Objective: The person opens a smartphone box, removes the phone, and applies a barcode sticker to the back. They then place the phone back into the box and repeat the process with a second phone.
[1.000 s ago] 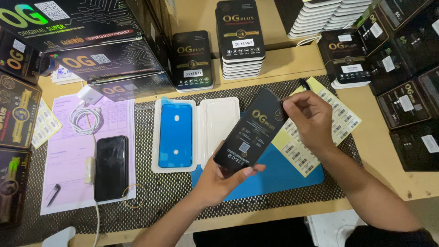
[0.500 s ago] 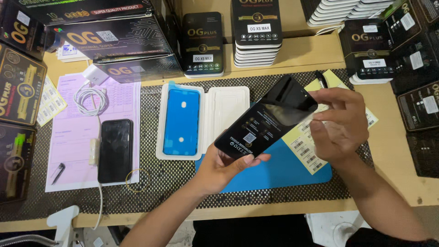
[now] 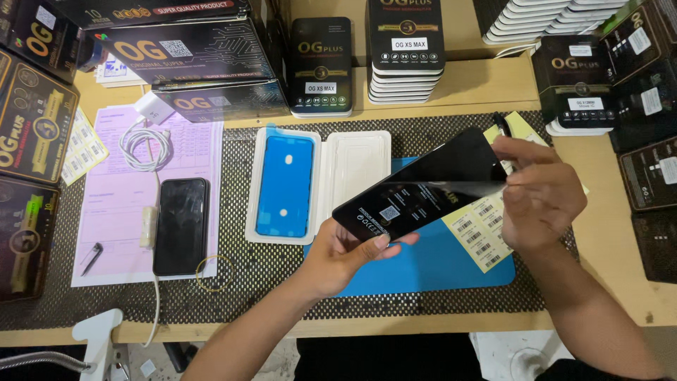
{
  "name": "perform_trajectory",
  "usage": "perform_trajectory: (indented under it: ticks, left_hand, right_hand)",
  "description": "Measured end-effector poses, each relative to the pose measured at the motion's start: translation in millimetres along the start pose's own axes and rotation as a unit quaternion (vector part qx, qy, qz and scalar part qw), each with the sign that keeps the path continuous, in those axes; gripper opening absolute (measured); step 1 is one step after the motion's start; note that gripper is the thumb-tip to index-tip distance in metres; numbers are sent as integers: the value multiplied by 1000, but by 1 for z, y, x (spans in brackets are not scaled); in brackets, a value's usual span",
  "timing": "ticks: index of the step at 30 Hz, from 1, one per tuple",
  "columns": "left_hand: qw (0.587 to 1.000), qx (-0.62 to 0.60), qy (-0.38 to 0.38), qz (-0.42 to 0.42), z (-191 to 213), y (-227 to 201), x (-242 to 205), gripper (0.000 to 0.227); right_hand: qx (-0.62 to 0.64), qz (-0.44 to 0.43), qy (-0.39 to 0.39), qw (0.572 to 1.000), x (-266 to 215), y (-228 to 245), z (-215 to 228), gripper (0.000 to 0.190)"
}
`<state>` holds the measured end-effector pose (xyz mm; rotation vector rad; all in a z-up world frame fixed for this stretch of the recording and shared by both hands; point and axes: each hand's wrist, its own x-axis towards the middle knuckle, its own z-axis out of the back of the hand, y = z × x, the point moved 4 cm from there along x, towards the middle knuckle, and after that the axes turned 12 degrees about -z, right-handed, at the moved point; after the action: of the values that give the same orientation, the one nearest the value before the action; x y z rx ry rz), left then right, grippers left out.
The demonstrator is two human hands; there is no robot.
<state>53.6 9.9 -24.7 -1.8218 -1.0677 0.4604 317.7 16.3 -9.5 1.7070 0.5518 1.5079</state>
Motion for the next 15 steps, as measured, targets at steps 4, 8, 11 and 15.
perform_trajectory:
  ticks: [4,8,11,15]
  left_hand:
    - [1000,-22,-2,-5,-1,-3,1,36]
    - [999,-33,0,-2,-2,-5,0,19]
    - [999,-47,2,-7,-1,-5,-2,24]
    - [997,-70,8,-19,0,-3,-4,18]
  right_hand:
    - [-2,52,-11,999,-9,-17,11,8]
    - [82,-10,19,996,-3,-16,3,13]
    - [96,1,44,994,-3,-18,8,13]
    - [101,3,103,989,2,-13,7,11]
